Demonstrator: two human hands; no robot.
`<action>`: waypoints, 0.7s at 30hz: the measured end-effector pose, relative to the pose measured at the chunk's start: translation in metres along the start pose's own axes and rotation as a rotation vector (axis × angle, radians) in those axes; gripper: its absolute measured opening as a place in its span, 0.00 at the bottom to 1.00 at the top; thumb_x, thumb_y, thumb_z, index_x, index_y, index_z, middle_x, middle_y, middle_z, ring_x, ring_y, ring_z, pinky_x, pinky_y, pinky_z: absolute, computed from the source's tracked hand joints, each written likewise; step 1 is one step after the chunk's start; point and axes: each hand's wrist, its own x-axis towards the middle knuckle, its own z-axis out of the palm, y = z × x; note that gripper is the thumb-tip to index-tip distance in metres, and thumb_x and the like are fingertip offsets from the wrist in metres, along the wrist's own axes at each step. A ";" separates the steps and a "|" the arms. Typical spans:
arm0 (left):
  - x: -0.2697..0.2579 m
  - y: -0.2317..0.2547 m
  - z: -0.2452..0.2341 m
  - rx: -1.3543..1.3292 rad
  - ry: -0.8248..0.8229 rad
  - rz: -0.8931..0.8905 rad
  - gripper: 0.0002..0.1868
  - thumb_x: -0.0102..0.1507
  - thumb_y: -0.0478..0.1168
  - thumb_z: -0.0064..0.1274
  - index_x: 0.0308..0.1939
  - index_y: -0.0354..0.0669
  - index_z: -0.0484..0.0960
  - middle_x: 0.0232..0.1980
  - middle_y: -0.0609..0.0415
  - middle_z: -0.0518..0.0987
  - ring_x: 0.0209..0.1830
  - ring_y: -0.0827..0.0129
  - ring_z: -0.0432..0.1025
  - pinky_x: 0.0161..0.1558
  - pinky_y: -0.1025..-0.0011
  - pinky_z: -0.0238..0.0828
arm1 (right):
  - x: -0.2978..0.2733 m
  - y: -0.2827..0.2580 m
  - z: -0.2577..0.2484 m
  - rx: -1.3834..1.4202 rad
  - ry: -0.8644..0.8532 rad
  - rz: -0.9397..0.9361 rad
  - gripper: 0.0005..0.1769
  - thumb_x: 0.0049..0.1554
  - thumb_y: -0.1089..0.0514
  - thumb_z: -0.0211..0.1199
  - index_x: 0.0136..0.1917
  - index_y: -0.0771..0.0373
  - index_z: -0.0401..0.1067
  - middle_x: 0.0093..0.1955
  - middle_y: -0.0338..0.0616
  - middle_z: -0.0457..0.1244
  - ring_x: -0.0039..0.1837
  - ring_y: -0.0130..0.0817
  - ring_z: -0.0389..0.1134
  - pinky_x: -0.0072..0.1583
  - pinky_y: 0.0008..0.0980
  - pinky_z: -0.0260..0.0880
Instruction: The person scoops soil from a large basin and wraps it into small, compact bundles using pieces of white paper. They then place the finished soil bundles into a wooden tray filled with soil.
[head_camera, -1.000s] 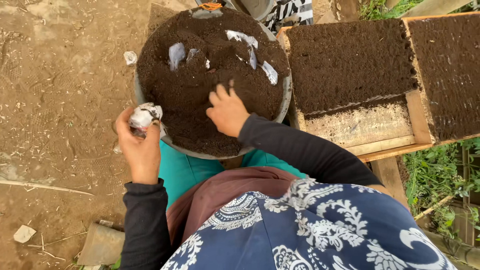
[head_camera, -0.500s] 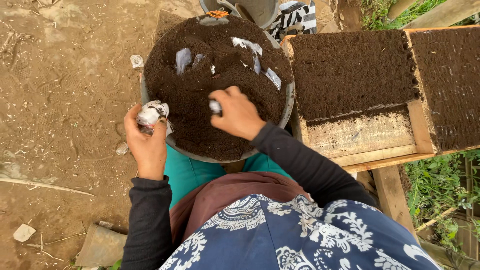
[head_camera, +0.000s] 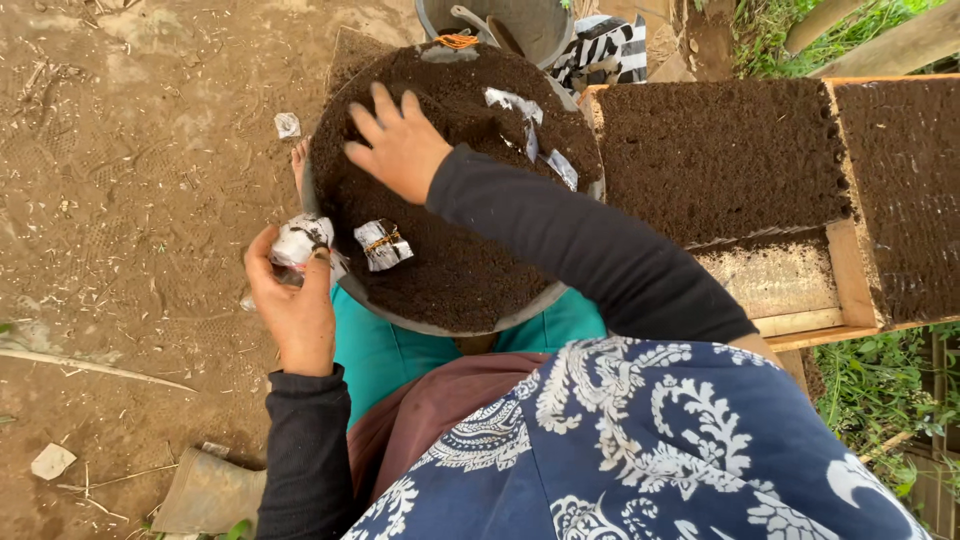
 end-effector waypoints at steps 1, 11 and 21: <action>0.000 -0.007 0.002 -0.035 0.000 0.027 0.25 0.55 0.30 0.55 0.56 0.38 0.66 0.51 0.45 0.67 0.49 0.64 0.63 0.52 0.69 0.61 | 0.007 0.003 0.034 -0.013 0.243 0.031 0.20 0.50 0.58 0.58 0.57 0.53 0.60 0.59 0.59 0.50 0.61 0.66 0.48 0.55 0.64 0.53; -0.011 0.003 0.016 -0.478 -0.277 -0.243 0.35 0.53 0.26 0.53 0.62 0.32 0.56 0.52 0.37 0.62 0.52 0.55 0.62 0.53 0.62 0.69 | -0.048 0.049 0.043 0.219 0.426 0.163 0.14 0.50 0.65 0.56 0.49 0.52 0.66 0.36 0.41 0.56 0.37 0.44 0.62 0.34 0.38 0.69; -0.034 0.009 0.056 -0.153 -0.636 -0.230 0.30 0.51 0.29 0.55 0.58 0.33 0.67 0.53 0.30 0.68 0.55 0.44 0.65 0.55 0.52 0.62 | 0.071 0.044 0.032 0.214 0.396 -0.049 0.06 0.50 0.58 0.63 0.42 0.47 0.71 0.34 0.38 0.64 0.40 0.37 0.64 0.41 0.35 0.72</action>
